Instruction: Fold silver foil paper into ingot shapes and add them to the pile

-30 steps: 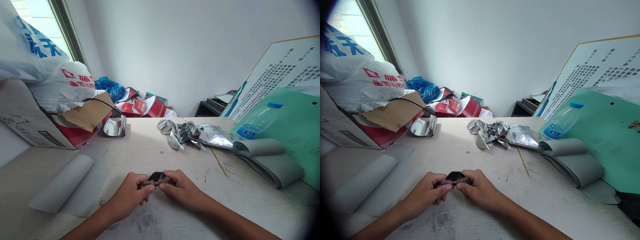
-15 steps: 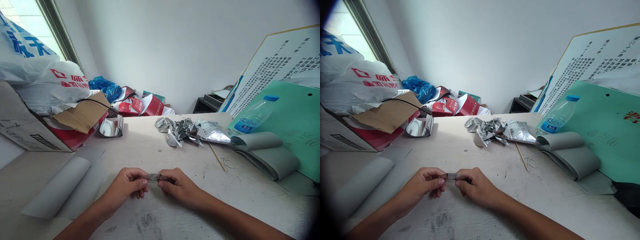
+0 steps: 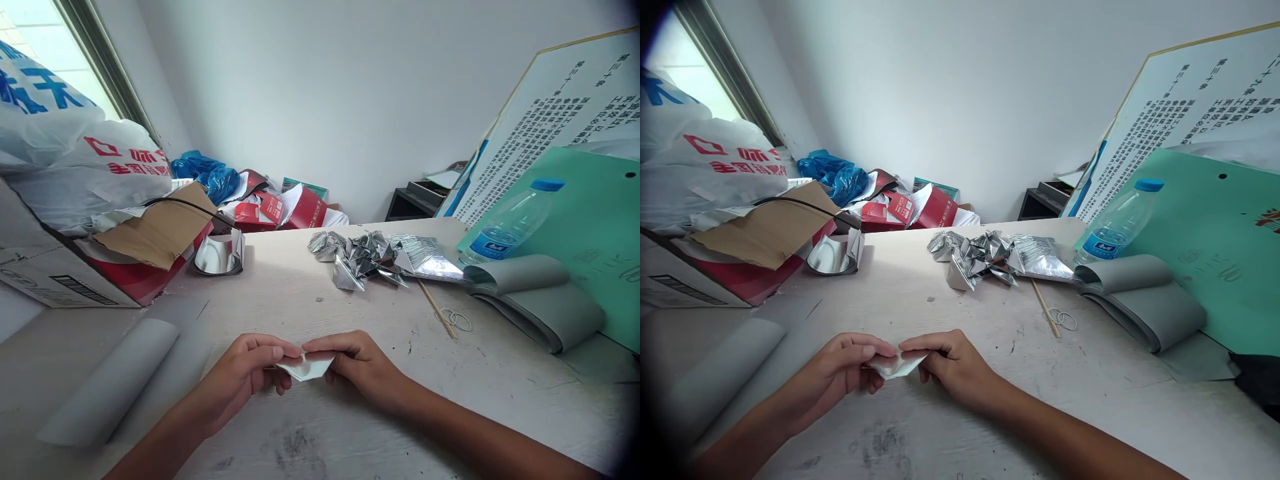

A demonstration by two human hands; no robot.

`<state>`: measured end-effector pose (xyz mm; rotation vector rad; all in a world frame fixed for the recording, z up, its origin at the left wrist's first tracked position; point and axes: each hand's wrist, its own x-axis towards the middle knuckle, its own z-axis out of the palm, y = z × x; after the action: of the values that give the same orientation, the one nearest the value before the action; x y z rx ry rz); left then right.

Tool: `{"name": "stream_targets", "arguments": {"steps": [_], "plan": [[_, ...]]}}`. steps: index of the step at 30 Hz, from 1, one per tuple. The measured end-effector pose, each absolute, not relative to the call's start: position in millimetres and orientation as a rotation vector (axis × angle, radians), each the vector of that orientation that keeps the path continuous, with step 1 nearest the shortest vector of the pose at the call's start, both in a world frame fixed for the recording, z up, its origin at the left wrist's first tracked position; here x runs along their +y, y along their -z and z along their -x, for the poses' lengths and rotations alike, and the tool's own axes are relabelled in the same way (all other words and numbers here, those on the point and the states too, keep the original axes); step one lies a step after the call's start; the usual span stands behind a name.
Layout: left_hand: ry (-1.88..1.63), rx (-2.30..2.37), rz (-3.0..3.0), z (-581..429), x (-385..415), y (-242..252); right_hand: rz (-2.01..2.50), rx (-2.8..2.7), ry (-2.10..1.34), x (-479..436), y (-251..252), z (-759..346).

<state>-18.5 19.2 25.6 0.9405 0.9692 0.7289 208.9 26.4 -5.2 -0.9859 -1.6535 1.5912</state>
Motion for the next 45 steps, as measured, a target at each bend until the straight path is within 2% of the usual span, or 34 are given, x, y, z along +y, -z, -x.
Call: {"name": "stream_targets", "arguments": {"steps": [9, 31, 45], "plan": [[-0.760, 1.054, -0.949, 12.0, 18.5, -17.3, 0.894, -1.824, -1.654, 28.1, -10.0, -214.4], [-0.719, 1.146, -1.369, 5.1, 9.4, 0.7, 1.019, -1.812, -1.552, 27.0, 1.5, -215.5], [-0.790, 1.245, -1.287, 17.2, 22.2, -7.7, 0.995, -2.038, -1.425, 41.4, -9.9, -228.7]]}}
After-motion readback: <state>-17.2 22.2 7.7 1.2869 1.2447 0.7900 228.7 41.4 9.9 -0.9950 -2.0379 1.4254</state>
